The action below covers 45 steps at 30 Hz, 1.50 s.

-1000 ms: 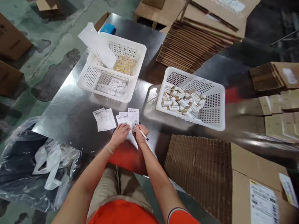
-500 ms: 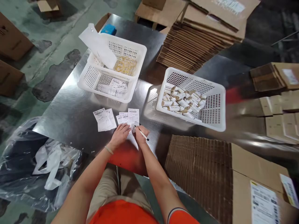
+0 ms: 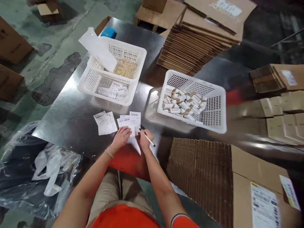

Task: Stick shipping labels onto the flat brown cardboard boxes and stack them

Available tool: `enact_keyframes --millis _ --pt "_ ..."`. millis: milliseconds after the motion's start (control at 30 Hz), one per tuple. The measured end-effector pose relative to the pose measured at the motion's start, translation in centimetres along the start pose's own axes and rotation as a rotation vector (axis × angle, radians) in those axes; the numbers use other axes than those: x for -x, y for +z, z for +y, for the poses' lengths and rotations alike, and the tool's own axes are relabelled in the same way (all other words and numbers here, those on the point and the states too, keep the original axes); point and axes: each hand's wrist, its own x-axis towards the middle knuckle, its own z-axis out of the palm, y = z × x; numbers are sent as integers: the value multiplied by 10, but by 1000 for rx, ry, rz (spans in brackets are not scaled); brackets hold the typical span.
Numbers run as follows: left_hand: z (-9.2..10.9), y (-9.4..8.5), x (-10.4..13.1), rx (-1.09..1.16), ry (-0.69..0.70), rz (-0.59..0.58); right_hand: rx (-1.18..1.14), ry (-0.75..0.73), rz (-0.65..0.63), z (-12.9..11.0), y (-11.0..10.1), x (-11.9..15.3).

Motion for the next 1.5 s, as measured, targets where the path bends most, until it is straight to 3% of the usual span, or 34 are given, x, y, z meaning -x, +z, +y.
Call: enact_keyframes --millis 167,367,467,567,733,833,967,1100,1300,1500 --pt "-1 -14 -19 104 -88 81 -27 -128 -24 1 -17 5" --pt "5 -21 -92 84 -637 64 22 -176 -338 6 -6 2" --pt "10 -14 -120 80 -763 55 69 -220 -404 9 -5 6" --pt "10 -6 -131 223 -836 78 47 -222 -413 11 -8 7" --pt "-1 -8 -127 393 -783 140 -91 -185 -360 14 -11 7" --pt "-7 -13 -118 540 -827 233 -143 -146 -200 18 -12 9" --pt "-9 -17 -99 785 -861 321 -101 100 -19 22 -13 13" --pt "-12 -25 -75 981 -869 372 -91 272 -47 21 -13 12" --pt "-25 -43 -55 1048 -912 389 -106 284 -80 21 -13 11" --pt "-21 -46 -54 1121 -887 392 -94 258 -66 23 -13 9"
